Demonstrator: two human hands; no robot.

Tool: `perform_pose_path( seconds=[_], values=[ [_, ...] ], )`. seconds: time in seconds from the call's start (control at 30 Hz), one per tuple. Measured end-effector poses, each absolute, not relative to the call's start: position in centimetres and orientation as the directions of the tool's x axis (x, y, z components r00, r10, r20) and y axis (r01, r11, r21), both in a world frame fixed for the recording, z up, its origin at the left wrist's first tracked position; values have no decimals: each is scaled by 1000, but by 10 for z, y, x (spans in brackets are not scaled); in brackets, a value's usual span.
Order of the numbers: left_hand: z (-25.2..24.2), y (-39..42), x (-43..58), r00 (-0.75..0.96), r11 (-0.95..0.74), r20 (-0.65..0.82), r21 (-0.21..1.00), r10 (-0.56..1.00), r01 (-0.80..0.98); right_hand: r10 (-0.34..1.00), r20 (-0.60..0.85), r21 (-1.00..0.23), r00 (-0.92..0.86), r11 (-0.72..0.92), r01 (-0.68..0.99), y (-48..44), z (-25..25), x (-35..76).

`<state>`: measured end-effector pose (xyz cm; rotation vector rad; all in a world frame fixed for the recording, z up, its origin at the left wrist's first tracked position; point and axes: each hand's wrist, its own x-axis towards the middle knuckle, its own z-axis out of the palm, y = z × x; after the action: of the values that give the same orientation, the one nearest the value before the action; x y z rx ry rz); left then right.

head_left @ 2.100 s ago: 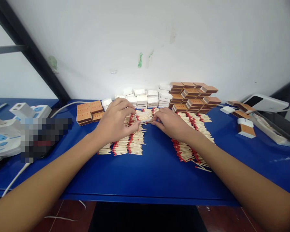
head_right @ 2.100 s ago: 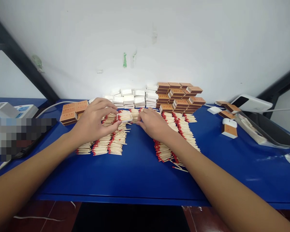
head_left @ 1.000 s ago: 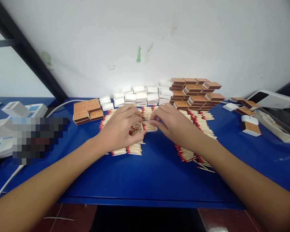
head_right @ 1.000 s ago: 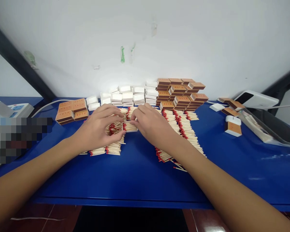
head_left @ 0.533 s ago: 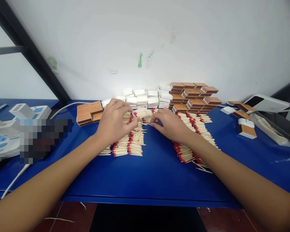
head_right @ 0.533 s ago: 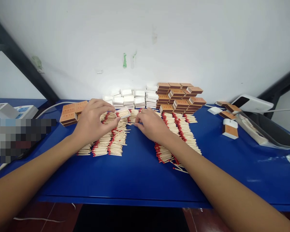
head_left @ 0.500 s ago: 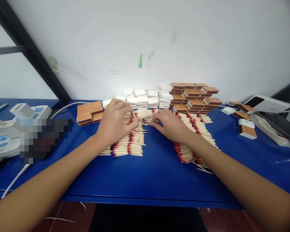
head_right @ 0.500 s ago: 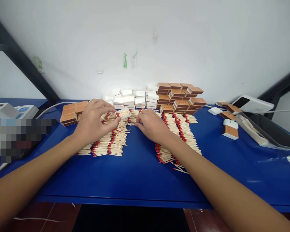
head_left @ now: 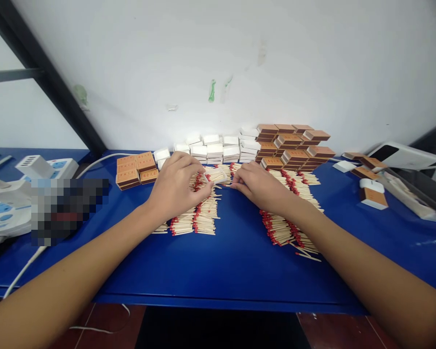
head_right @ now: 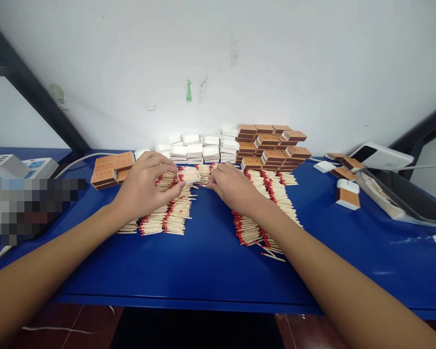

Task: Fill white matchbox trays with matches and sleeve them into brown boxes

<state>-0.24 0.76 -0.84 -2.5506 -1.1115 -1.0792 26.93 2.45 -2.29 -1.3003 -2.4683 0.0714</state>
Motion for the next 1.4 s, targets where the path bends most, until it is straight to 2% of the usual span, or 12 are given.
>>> perform_pose_path(
  seconds=[0.1, 0.2, 0.47, 0.6, 0.73, 0.83, 1.03, 1.4],
  values=[
    [-11, 7, -2, 510, -731, 645, 112, 568, 673, 776, 373, -162, -508, 594, 788, 23, -13, 281],
    [-12, 6, -1, 551, -757, 623, 103, 555, 645, 739, 436, -169, -513, 628, 760, 19, -3, 284],
    [-11, 1, 4, 646, -848, 604, 101, 467, 520, 673, 427, -184, -605, 719, 670, -1, 0, 260],
    [-10, -3, 7, 654, -860, 602, 114, 458, 497, 666, 433, -238, -608, 735, 635, -2, -2, 258],
    [-9, -1, 5, 622, -835, 613, 117, 487, 538, 697, 491, -293, -523, 698, 654, 3, -2, 263],
    [-7, 4, 0, 553, -787, 654, 107, 516, 608, 734, 501, -288, -459, 641, 712, 12, -7, 270],
    [-4, 11, -6, 410, -689, 719, 131, 561, 713, 741, 393, -248, -545, 656, 713, 27, -28, 272],
    [-9, 11, -4, 421, -708, 726, 127, 544, 695, 754, 380, -245, -535, 640, 728, 30, -33, 267]
  ],
)
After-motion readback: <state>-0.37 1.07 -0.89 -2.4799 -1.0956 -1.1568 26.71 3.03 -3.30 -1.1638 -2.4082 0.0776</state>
